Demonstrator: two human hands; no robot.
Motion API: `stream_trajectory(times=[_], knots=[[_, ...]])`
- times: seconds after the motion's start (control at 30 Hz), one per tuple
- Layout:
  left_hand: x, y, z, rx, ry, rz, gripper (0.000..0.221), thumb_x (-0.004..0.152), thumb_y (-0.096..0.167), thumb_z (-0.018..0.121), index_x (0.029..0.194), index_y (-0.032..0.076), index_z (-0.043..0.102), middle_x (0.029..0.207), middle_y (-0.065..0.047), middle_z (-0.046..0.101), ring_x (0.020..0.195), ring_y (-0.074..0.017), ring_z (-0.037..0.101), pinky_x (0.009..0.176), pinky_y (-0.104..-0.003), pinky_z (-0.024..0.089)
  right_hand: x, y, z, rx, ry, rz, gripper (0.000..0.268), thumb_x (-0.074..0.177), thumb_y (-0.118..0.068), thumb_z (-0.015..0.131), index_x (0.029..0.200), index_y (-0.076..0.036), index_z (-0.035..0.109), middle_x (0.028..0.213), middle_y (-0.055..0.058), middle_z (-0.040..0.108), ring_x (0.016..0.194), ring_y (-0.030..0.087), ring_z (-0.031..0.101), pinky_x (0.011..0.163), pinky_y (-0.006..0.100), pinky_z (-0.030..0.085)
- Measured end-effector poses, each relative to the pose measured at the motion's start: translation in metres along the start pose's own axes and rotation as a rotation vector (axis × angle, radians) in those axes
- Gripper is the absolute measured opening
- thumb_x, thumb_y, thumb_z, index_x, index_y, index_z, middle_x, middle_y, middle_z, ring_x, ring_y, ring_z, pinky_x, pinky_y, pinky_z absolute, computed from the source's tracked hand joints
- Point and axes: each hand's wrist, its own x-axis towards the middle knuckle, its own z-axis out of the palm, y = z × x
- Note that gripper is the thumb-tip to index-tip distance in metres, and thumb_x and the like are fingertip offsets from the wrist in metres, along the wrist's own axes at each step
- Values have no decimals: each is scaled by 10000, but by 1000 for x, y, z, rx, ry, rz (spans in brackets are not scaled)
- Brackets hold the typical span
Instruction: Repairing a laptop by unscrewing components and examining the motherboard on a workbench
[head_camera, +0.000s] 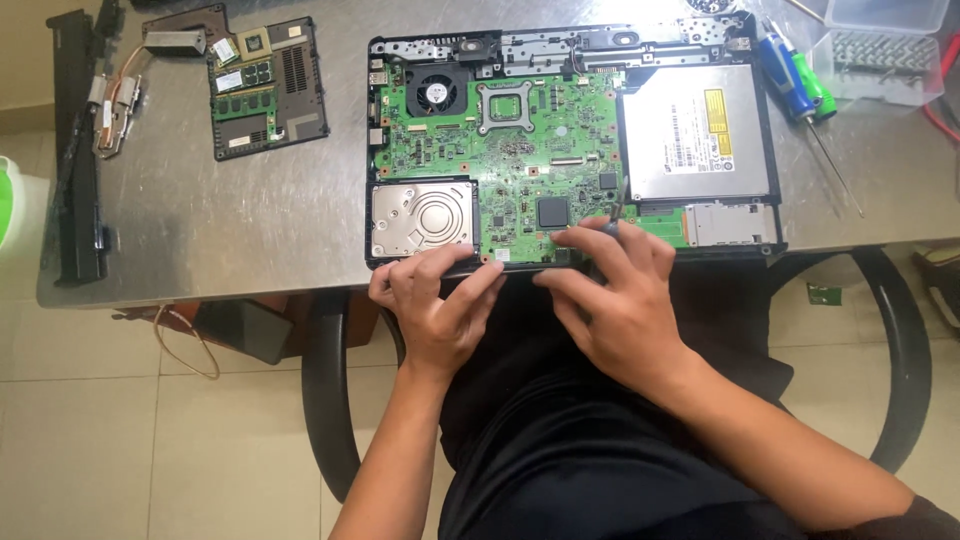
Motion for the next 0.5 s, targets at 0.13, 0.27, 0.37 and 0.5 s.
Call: stream_trajectory(times=[0.13, 0.27, 0.37, 0.5], knots=[[1, 2, -3, 0, -20, 3, 112, 952, 318, 755, 1043, 379, 778, 1134, 52, 696, 1048, -208, 599, 1009, -440, 298, -8, 4, 4, 10, 12, 38, 266, 926, -173, 692, 1179, -238, 739, 1196, -4, 694, 1181, 279, 639, 999, 387, 375], [-3, 0, -1, -4, -30, 3, 140, 943, 294, 764, 1050, 383, 779, 1137, 47, 690, 1059, -211, 582, 1029, -443, 292, -3, 3, 2, -37, -2, 28, 197, 901, -148, 700, 1060, -251, 755, 1150, -21, 703, 1173, 264, 640, 987, 372, 369], [-8, -2, 0, 8, -28, 5, 143, 951, 307, 751, 1061, 395, 775, 1142, 52, 689, 1069, -204, 575, 1044, -453, 279, -4, 2, -1, 17, 10, 41, 220, 913, -157, 678, 1105, -235, 754, 1167, -6, 697, 1147, 277, 644, 988, 385, 396], [-4, -4, -2, 35, -33, 28, 172, 937, 325, 758, 1077, 424, 764, 1150, 53, 682, 1078, -204, 570, 1065, -457, 266, -1, 2, -2, 10, -11, 17, 216, 855, -148, 711, 1046, -233, 766, 1154, 5, 706, 1134, 292, 644, 990, 414, 415]])
